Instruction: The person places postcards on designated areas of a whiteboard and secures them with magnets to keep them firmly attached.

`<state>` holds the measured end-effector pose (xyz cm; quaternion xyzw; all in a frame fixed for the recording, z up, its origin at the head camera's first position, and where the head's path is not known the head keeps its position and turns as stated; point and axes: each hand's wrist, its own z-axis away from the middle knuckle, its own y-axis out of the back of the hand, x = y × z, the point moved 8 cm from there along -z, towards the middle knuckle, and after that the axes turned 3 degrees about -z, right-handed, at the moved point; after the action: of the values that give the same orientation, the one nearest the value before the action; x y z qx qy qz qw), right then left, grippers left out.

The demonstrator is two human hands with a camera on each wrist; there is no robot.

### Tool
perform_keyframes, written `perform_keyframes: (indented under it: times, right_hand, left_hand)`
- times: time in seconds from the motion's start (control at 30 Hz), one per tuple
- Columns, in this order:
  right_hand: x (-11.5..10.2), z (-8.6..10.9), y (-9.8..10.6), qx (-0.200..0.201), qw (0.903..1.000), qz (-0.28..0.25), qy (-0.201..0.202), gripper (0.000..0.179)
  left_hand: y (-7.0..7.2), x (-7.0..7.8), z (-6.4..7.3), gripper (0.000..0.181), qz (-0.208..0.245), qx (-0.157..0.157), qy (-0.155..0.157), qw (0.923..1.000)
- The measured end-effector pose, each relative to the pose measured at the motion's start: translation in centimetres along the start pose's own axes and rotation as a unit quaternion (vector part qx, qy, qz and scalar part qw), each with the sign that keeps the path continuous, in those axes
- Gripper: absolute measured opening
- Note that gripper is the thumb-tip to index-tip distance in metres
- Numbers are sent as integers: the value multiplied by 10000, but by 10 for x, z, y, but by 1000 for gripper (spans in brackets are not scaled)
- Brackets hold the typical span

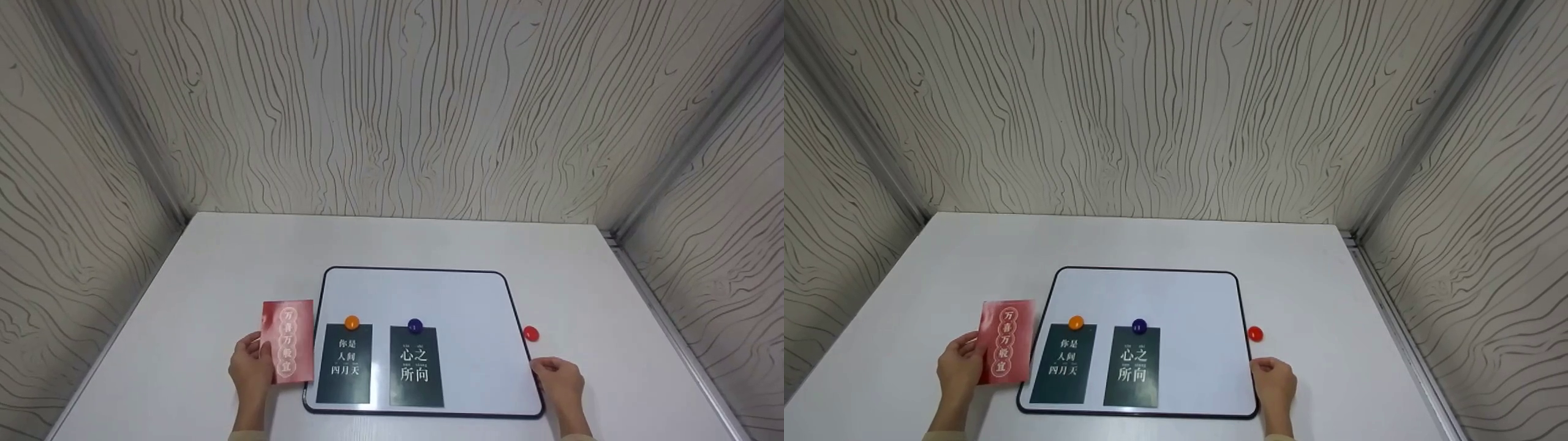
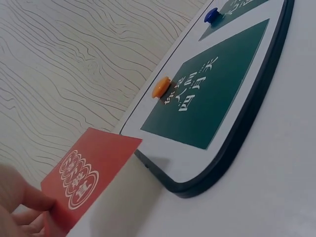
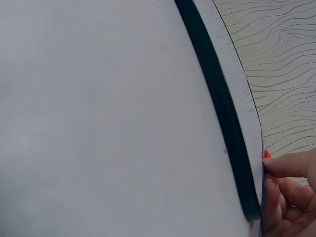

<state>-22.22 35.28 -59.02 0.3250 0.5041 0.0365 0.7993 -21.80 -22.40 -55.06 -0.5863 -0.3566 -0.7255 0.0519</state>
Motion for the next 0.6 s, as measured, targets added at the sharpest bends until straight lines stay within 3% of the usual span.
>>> perform_keyframes:
  times: [0.33, 0.6]
  right_hand:
    - [0, 0, 0, -15, 10000, -35, 14, 29]
    - [1, -1, -1, -18, 10000, 15, -62, 31]
  left_hand:
    - [-10, 9, 8, 35, 108, -261, -98, 9996]
    - [-18, 12, 15, 36, 182, -476, 3, 9987]
